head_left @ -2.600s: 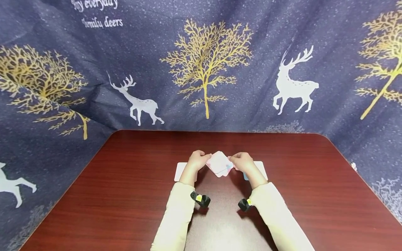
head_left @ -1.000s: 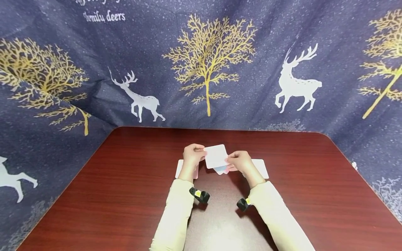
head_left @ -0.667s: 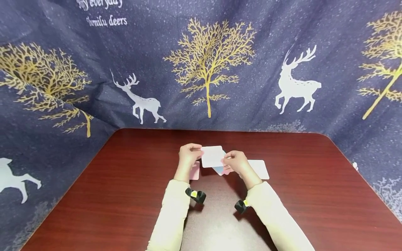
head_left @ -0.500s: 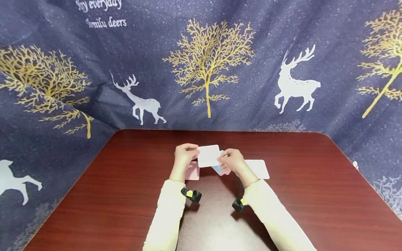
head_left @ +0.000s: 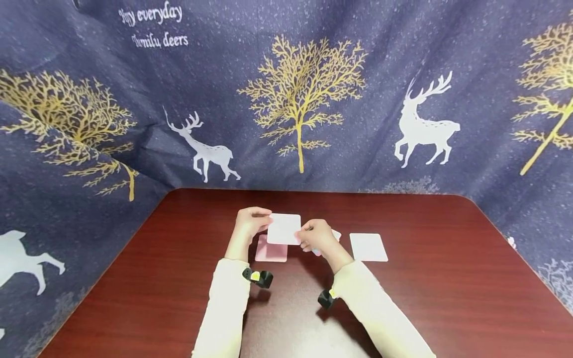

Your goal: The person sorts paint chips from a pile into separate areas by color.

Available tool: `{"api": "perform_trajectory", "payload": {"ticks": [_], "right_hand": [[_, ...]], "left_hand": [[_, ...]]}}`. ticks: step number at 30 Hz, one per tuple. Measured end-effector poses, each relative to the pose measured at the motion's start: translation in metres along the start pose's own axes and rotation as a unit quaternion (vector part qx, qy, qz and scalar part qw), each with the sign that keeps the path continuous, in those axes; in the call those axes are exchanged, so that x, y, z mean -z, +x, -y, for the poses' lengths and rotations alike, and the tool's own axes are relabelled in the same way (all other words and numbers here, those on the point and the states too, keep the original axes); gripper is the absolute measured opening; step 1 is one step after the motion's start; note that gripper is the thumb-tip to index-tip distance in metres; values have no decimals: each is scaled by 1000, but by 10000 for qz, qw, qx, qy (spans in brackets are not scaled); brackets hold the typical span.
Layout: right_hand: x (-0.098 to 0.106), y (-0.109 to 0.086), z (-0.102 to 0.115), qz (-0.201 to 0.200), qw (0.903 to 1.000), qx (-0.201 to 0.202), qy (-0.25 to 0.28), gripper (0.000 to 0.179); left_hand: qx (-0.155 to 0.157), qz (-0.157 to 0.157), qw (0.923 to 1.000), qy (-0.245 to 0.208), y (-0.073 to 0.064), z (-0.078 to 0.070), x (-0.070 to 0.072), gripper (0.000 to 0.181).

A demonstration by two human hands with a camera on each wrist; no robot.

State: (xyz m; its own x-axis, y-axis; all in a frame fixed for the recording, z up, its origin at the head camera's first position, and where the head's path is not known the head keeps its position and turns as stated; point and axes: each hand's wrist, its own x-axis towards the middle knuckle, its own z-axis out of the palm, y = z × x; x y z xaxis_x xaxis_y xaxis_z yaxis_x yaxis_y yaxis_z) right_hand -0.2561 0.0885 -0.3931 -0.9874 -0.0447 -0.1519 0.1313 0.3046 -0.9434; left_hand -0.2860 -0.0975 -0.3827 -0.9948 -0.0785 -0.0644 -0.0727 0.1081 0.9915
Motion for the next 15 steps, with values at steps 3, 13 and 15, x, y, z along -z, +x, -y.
{"api": "perform_trajectory", "payload": {"ticks": [3, 13, 15], "right_hand": [[-8, 2, -2, 158, 9999, 26, -41, 10], [-25, 6, -8, 187, 9996, 155, -125, 12], [-27, 6, -10, 206, 9996, 133, -143, 13]], "left_hand": [[107, -8, 9999, 118, 2, 5, 8, 29], [259, -45, 9980, 577, 6, 15, 17, 28], [284, -54, 9970, 720, 6, 16, 17, 27]]}}
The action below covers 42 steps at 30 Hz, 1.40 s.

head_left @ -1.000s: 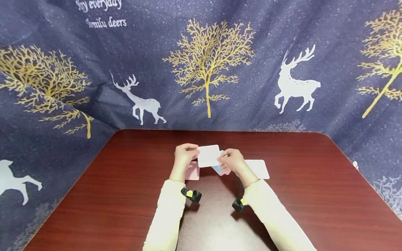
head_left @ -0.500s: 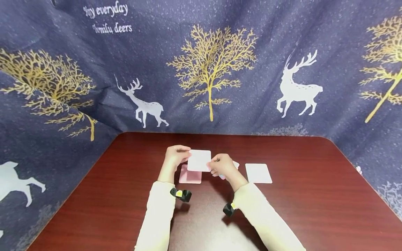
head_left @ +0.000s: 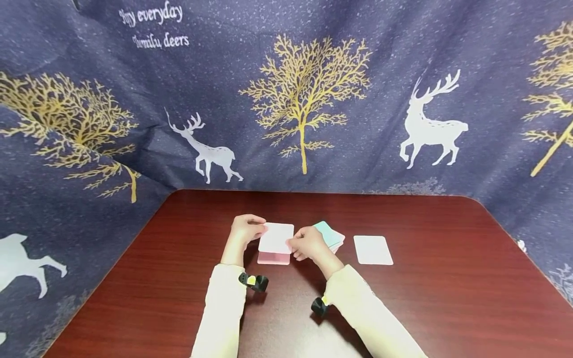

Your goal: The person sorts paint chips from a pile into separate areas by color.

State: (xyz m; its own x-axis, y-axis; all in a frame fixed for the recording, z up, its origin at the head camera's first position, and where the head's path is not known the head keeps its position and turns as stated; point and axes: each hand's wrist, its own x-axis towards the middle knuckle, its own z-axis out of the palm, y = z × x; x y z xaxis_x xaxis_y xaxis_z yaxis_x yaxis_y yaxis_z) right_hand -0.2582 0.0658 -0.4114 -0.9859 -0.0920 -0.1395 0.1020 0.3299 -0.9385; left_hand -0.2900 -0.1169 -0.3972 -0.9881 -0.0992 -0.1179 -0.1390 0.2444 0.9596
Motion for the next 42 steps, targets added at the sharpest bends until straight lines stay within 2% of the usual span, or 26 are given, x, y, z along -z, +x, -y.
{"api": "perform_trajectory", "payload": {"ticks": [8, 15, 25, 30, 36, 42], "right_hand": [[-5, -3, -3, 206, 9996, -171, -86, 17], [-5, -2, -5, 202, 9988, -184, -418, 16], [-6, -1, -6, 203, 9945, 132, -1017, 18], [-9, -1, -7, 227, 9917, 159, -1258, 20], [-9, 2, -6, 190, 9873, 331, -1539, 20], [-11, 2, -6, 133, 9816, 440, -1853, 22]], "left_hand": [[32, 47, 9980, 631, 0, 2, -1, 23], [252, 259, 9969, 695, 2, 4, -1, 21], [314, 388, 9959, 751, 4, 12, -1, 23], [362, 411, 9952, 808, 5, 14, -1, 24], [305, 377, 9927, 1104, 6, 12, -1, 24], [161, 353, 9865, 1593, 6, 14, -2, 24]]}}
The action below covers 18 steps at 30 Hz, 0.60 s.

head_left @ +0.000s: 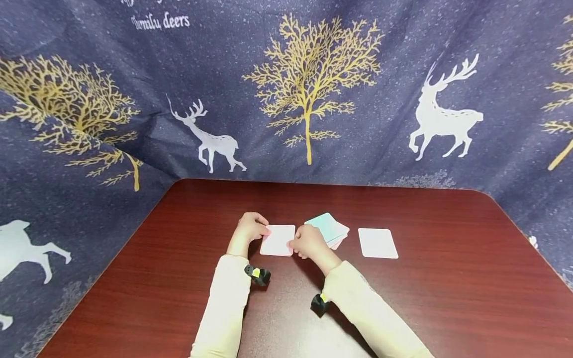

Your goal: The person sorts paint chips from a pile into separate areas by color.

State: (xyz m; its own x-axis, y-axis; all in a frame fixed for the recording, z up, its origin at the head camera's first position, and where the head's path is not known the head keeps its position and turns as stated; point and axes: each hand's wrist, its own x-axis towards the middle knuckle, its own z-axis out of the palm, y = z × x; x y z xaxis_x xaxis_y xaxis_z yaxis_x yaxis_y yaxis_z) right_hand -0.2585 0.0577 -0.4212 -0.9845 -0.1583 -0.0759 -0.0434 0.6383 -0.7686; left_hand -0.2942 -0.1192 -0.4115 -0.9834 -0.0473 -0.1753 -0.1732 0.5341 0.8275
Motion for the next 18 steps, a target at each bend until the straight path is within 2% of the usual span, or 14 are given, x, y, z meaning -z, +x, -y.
{"api": "perform_trajectory", "payload": {"ticks": [8, 12, 18], "right_hand": [[1, -2, 2, -116, 9990, 241, -366, 24], [2, -3, 3, -141, 9978, 305, -578, 22], [3, -3, 2, -128, 9978, 298, -572, 22]], "left_hand": [[-46, -192, 9991, 381, 0, 0, -3, 23], [3, -214, 9990, 392, 0, 1, -4, 24], [6, -179, 9988, 456, 1, 2, -5, 24]]}}
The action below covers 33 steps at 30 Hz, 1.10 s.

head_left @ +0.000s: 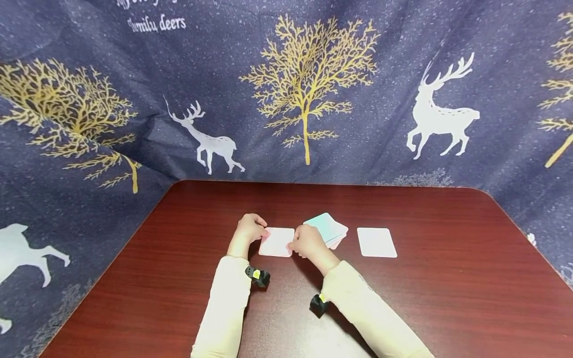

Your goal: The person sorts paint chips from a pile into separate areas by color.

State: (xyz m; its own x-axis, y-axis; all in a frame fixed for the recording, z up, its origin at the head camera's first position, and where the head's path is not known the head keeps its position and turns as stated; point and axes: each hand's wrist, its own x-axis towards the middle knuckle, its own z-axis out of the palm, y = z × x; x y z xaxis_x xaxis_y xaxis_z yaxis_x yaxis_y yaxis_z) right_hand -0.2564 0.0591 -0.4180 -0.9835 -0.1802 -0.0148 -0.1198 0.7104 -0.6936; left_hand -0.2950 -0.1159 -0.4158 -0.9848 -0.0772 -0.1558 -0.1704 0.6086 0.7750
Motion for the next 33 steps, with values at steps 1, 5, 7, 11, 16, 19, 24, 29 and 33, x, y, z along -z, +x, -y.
{"api": "perform_trajectory", "payload": {"ticks": [1, 5, 7, 11, 16, 19, 24, 29, 33], "right_hand": [[0, 0, 0, -21, 10000, 12, -9, 22], [1, -1, 0, -65, 10000, 23, 39, 22], [2, -1, 0, -63, 9999, 13, 126, 21], [5, 0, -1, -37, 9994, -22, 336, 19], [14, 0, 0, -5, 9978, -216, 628, 17], [22, -1, 1, -51, 9975, -267, 645, 17], [38, 0, -1, -262, 9979, -424, 405, 18], [56, 0, -4, -586, 9968, -540, -4, 18], [64, -1, -6, -674, 9963, -523, -44, 17]], "left_hand": [[-3, 15, 10000, 31, 0, 0, 0, 24], [16, 109, 9999, 103, 0, -2, 2, 25], [-7, 104, 9999, 103, 0, -2, 3, 26], [-168, -65, 9997, 162, -1, -1, 6, 26], [-420, -269, 9987, 142, -5, -7, 9, 28], [-564, -368, 9977, 19, -9, -13, 10, 28], [-623, -372, 9970, -275, -15, -25, 7, 28], [-480, -104, 9972, -567, -15, -41, 0, 34], [-411, 34, 9962, -771, -15, -53, -7, 31]]}}
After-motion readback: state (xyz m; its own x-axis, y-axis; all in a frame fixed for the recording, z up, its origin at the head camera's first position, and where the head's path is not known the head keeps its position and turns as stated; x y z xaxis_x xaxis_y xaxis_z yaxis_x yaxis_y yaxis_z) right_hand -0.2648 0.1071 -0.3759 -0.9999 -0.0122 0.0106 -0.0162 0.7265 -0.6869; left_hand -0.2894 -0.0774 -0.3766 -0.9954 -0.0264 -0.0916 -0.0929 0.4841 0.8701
